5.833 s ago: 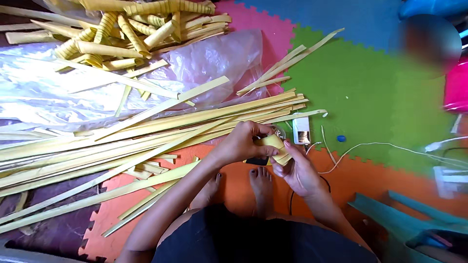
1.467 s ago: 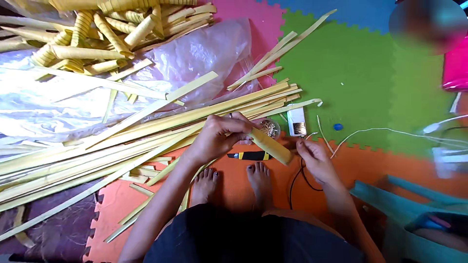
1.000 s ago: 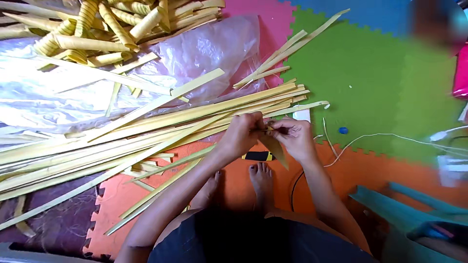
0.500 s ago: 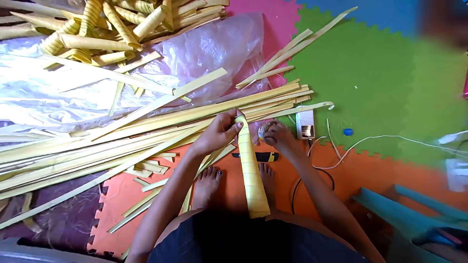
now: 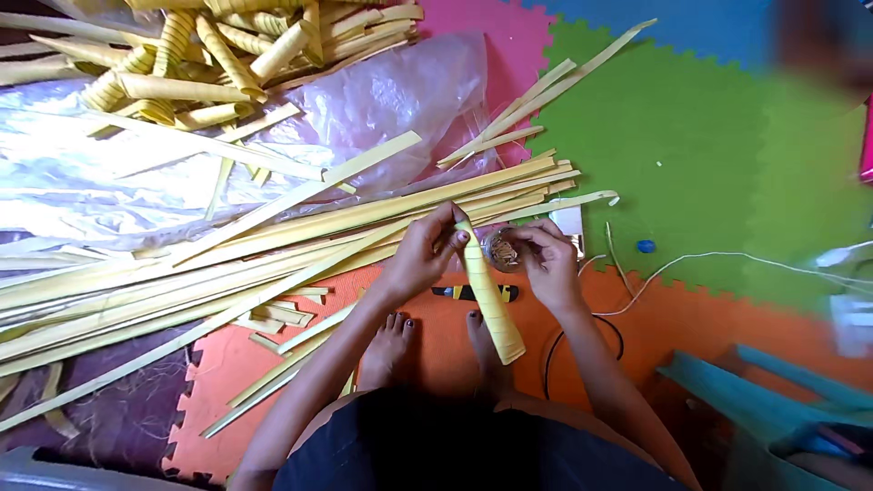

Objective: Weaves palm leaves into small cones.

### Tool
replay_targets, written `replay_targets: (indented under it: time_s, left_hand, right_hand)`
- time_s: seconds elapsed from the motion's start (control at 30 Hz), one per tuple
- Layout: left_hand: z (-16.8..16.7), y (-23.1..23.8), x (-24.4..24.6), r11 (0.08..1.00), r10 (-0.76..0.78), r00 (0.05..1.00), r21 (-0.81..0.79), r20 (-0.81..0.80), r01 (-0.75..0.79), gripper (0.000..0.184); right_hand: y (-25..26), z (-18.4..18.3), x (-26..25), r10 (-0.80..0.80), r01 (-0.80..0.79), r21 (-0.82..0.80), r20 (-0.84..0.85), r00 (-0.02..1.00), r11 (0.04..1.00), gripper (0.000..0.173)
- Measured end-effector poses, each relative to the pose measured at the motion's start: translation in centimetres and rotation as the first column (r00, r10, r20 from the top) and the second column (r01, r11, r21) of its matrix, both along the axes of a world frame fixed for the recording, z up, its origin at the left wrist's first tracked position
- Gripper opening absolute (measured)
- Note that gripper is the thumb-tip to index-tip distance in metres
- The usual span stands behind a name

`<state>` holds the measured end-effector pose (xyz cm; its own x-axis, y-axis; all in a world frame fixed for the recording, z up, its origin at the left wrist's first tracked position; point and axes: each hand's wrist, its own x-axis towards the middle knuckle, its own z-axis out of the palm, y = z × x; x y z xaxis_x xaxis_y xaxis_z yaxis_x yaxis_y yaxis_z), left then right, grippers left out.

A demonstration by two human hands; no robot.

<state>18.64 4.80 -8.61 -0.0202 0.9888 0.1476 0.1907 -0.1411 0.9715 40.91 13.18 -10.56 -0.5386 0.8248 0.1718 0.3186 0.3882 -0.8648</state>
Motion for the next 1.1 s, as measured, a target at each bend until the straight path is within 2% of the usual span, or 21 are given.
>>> replay_targets:
  time_s: [0.13,0.2,0.4,0.57,0.67,0.8,1.1]
  left_hand:
    - [1.8,-0.2,1.3,0.990,-0.100,0.992,0.104,0.079,0.091,0.008]
    - [2.6,-0.1,1.7,0.983,-0.133,0.982,0.147,0.136,0.113,0.007]
    - [3.7,-0.5,1.7,0.965,-0.174,0.962,0.231,0.213,0.124,0.008]
    - [4.1,-0.9,1.8,0.963,-0.174,0.951,0.244,0.257,0.111,0.006]
    - [6.4,-1.4,2.0,0.985,-0.103,0.957,0.161,0.271,0.061,0.005]
    - [4.2,-1.0,2.1,0.970,-0.154,0.948,0.224,0.279,0.092,0.002]
    - [5.4,-0.9,2.8,0.988,-0.029,0.980,0.157,0.198,-0.003,0.007]
  right_hand:
    - [-1.6,5.7,-1.6,0.064,-0.095,-0.067,-0.369,0.927,0.993,0.016]
    - [-1.5,6.7,-2.0,0.103,-0.124,-0.021,-0.431,0.896,0.992,0.016]
    - [-2.2,7.2,-2.6,0.124,-0.051,0.197,-0.379,0.917,0.979,0.004]
    - [-2.9,7.7,-2.8,0.109,-0.030,0.241,-0.323,0.940,0.970,0.005]
    - [-3.1,7.8,-2.8,0.105,-0.020,0.275,-0.296,0.949,0.961,0.006]
    - [-3.0,7.8,-2.8,0.109,-0.018,0.295,-0.296,0.949,0.955,0.005]
    - [-2.8,7.8,-3.1,0.132,-0.028,0.312,-0.317,0.939,0.950,0.004]
